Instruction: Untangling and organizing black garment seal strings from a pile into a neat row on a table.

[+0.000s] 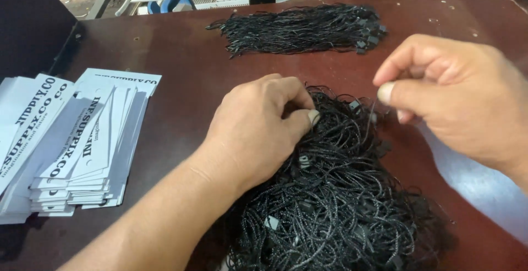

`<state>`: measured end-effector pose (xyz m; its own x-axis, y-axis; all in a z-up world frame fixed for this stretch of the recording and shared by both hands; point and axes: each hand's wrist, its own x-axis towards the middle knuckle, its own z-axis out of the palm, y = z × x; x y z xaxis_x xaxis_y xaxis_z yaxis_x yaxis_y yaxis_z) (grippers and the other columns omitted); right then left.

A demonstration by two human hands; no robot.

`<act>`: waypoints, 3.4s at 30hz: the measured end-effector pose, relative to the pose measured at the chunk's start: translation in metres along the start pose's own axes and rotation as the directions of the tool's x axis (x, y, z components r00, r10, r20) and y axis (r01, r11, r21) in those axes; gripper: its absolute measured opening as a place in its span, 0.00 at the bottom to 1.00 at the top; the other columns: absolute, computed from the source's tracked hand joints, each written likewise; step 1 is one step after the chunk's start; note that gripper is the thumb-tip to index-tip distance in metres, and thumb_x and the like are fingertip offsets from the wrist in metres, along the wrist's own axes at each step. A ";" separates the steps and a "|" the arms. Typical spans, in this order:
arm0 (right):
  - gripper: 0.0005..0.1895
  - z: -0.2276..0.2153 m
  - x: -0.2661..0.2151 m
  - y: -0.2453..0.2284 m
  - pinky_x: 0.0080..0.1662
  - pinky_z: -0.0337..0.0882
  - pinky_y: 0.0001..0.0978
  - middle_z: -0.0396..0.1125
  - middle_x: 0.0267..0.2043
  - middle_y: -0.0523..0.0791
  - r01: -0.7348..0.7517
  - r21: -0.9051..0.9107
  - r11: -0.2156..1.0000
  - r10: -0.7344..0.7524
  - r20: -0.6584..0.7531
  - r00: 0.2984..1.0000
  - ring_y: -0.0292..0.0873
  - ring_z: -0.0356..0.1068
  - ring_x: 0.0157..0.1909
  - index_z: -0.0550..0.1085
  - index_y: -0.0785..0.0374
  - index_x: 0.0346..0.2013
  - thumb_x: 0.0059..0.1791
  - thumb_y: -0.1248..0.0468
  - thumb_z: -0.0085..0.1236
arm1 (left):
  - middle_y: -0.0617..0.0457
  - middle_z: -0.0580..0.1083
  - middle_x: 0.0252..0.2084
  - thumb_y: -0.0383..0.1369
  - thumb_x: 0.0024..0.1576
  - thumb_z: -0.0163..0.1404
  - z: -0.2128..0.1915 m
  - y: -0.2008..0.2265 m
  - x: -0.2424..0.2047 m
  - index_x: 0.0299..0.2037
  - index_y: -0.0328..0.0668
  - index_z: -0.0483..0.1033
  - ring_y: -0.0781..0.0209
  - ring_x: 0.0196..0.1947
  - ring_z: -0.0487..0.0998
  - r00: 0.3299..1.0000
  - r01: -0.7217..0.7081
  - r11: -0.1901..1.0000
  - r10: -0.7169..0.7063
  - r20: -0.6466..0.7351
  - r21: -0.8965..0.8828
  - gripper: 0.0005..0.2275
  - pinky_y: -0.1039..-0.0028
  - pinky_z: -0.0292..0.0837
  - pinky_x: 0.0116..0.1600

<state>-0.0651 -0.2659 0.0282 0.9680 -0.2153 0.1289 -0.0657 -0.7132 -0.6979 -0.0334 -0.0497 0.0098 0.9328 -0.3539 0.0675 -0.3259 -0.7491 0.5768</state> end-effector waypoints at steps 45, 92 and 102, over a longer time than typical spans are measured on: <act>0.04 0.011 0.021 0.032 0.40 0.75 0.28 0.74 0.34 0.42 -0.020 0.077 0.997 0.038 -0.241 0.970 0.35 0.73 0.31 0.72 0.59 0.37 0.57 0.65 0.56 | 0.64 0.79 0.41 0.41 0.58 0.49 -0.018 -0.035 -0.004 0.34 0.57 0.82 0.60 0.44 0.77 0.874 0.369 0.916 -0.399 -0.278 -0.157 0.08 0.66 0.68 0.50; 0.08 0.019 0.062 0.041 0.44 0.65 0.33 0.69 0.44 0.41 0.187 -0.064 0.980 -0.197 -0.381 0.903 0.38 0.66 0.40 0.80 0.53 0.46 0.54 0.64 0.57 | 0.60 0.75 0.45 0.36 0.59 0.49 -0.028 -0.046 0.033 0.49 0.54 0.77 0.59 0.45 0.76 0.838 0.288 0.918 -0.379 -0.393 -0.272 0.10 0.64 0.70 0.50; 0.05 0.029 0.003 0.024 0.40 0.66 0.30 0.70 0.28 0.36 0.501 -0.167 0.849 -0.487 0.122 0.865 0.37 0.71 0.31 0.82 0.51 0.35 0.49 0.61 0.59 | 0.64 0.82 0.37 0.40 0.58 0.48 -0.018 -0.014 0.001 0.38 0.59 0.82 0.60 0.42 0.80 0.922 0.317 0.933 -0.345 -0.174 -0.169 0.08 0.65 0.72 0.47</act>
<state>-0.0566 -0.2644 -0.0087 0.8987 0.2424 0.3654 0.3893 -0.8247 -0.4103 -0.0252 -0.0298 0.0161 0.9996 0.0291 0.0050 0.0173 -0.7167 0.6972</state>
